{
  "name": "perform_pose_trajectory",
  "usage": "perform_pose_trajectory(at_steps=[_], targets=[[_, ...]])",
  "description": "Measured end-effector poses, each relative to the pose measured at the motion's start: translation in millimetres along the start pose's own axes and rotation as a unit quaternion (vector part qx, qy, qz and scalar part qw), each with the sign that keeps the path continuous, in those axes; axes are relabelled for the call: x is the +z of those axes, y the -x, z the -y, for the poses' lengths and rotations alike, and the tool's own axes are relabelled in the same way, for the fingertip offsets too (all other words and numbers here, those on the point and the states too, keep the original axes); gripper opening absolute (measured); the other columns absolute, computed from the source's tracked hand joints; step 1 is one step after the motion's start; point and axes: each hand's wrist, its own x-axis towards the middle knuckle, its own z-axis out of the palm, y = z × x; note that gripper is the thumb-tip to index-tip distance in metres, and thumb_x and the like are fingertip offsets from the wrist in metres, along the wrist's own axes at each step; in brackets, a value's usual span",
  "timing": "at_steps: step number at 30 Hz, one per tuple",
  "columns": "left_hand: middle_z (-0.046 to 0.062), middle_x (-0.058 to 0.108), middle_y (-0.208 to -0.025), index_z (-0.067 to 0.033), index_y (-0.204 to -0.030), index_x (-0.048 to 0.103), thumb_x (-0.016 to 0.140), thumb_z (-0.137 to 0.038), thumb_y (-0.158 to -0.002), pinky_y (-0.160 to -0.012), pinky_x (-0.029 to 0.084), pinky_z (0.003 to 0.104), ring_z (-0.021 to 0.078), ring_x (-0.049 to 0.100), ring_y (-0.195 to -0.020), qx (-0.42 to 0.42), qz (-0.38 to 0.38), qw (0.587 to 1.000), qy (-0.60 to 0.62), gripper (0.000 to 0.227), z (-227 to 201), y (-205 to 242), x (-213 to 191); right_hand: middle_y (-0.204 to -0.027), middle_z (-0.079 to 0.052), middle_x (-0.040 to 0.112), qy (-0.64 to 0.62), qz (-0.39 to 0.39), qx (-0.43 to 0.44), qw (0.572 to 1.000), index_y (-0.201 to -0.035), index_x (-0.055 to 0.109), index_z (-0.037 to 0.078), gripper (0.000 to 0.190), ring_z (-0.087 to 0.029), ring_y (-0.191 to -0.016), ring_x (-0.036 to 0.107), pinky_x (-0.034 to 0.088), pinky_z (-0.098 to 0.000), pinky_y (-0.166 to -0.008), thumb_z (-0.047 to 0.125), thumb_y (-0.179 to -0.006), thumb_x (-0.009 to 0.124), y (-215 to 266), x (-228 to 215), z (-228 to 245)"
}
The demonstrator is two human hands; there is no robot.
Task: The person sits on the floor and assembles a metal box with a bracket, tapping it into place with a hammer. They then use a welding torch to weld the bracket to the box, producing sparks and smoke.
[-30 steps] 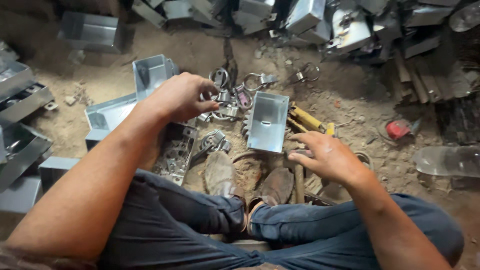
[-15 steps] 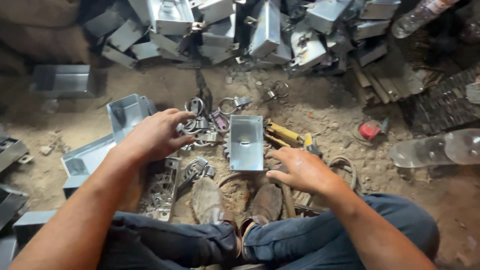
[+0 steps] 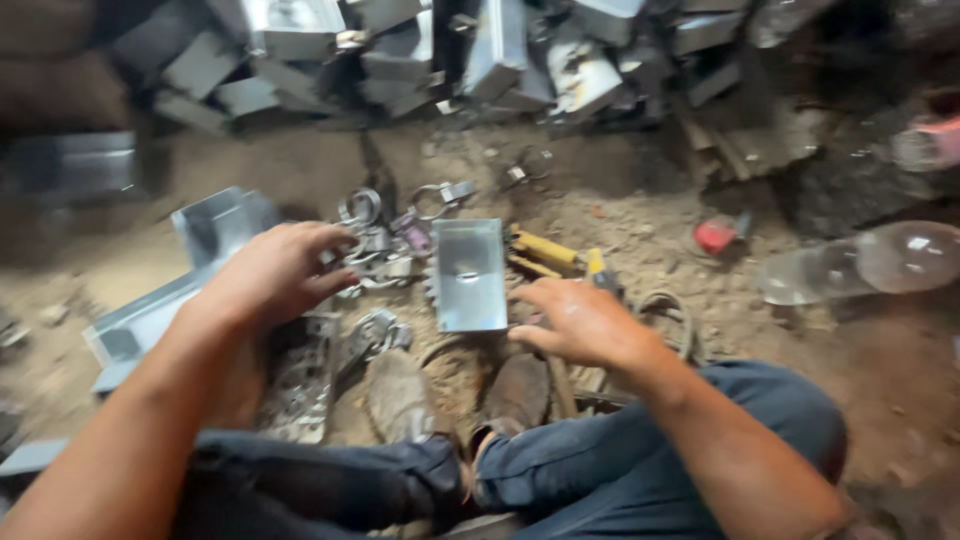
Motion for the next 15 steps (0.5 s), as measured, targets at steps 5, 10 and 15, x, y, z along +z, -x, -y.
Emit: perform_pose_trajectory(at_steps=[5,10,15], targets=[[0.016,0.072,-0.115,-0.0116,-0.125,0.069,0.074,-0.038,-0.084,-0.091,0.053,0.045,0.0357,0.068,-0.104,-0.005,-0.001,1.0,0.006,0.049,6,-1,4,-0.124,-0.016,0.068,0.013,0.021,0.019,1.0,-0.131,0.063,0.013,0.056,-0.036,-0.116,0.063,0.051,-0.0445,-0.097,0.046,-0.086,0.069,-2,-4,3],[0.013,0.075,-0.112,-0.0138,-0.123,0.071,0.075,-0.037,-0.084,-0.092,0.053,0.045,0.0345,0.068,-0.106,-0.005,-0.011,1.0,0.014,0.045,13,-4,14,-0.127,-0.014,0.067,0.019,0.042,0.049,0.998,-0.132,0.062,0.016,0.057,-0.034,-0.118,0.062,0.05,-0.0444,-0.099,0.047,-0.085,0.069,-3,-4,3],[0.015,0.075,-0.115,-0.014,-0.125,0.071,0.077,-0.038,-0.083,-0.093,0.056,0.042,0.0329,0.072,-0.105,-0.087,0.033,0.994,0.059,0.049,39,-40,44,-0.126,-0.014,0.068,0.023,0.025,0.013,0.999,-0.131,0.063,0.015,0.056,-0.035,-0.12,0.062,0.05,-0.044,-0.1,0.048,-0.085,0.068,-5,1,-2]])
